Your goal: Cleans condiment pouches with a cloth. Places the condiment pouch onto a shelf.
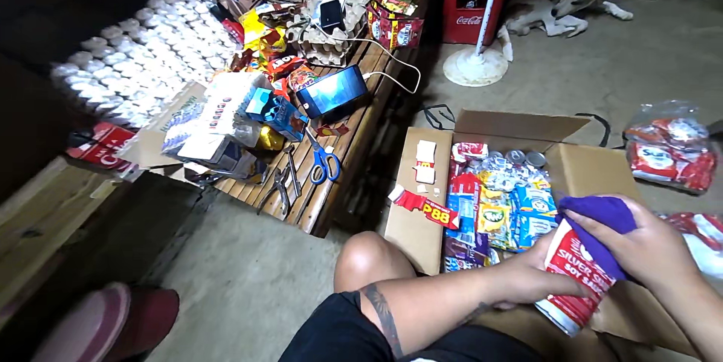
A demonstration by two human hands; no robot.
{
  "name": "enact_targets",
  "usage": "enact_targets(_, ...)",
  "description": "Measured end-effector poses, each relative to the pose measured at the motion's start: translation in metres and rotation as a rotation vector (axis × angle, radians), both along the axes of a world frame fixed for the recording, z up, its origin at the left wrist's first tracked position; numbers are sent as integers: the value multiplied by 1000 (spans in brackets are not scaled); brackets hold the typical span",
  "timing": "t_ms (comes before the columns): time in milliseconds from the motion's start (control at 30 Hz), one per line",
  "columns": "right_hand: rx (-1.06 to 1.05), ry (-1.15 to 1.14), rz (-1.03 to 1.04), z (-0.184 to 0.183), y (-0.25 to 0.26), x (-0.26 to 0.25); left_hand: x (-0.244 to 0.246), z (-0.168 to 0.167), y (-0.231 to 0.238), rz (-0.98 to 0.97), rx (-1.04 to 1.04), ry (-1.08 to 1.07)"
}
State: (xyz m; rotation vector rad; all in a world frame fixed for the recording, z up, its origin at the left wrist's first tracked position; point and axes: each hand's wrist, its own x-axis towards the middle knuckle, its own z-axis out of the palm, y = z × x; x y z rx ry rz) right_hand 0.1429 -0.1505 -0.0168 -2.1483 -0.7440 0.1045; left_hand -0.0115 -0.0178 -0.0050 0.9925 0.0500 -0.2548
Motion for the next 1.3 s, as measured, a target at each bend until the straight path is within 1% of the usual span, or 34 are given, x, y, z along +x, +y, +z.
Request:
enact_targets(133, -38, 5, -23, 13, 2, 3, -2, 8, 1, 9, 18, 77)
enact_targets(233, -58, 79, -164, 26, -8, 27, -7, 14, -2, -13, 62, 137)
enact_targets(267, -42, 120, -233, 30, -14, 35, -9, 14, -2, -11, 77, 153)
enact_targets(333, 59, 169, -340, 33, -24, 46, -11, 11, 0, 20, 78, 157)
enact_targets(400, 158, 163, -364, 35, -30, 47, -10, 5, 1, 76, 45, 171)
enact_targets(533, 216, 24, -248, 34, -28, 39, -5, 0, 2, 222, -13, 170)
enact_targets(600, 214, -73, -153, 33, -26, 34, -2, -4, 3, 258, -50, 133)
enact_targets(667, 192, -126, -76, 32, -27, 29, 1, -7, 2, 280, -65, 139)
enact_targets(767, 163, -119, -21, 32, -28, 24, 1, -6, 0, 326, -26, 193)
enact_targets(867, 152, -83, -7, 37, -26, 19, 4, -1, 0, 358, -4, 215)
enact_targets(967, 156, -96, 0, 40, -26, 13, 7, -3, 1, 347, -10, 199)
enact_targets(1033, 168, -119, 24, 35, -23, 7, 8, -4, 1, 342, -15, 188)
enact_targets(1100, 163, -164, 134, 23, -16, -2, 9, -4, 0, 338, -13, 193)
enact_targets(1200, 68, -251, 320, 1, -1, -19, 9, -5, 0, 323, 0, 186)
enact_targets(1300, 57, -303, 390, -12, 8, -42, 14, -7, 6, 443, -25, 256)
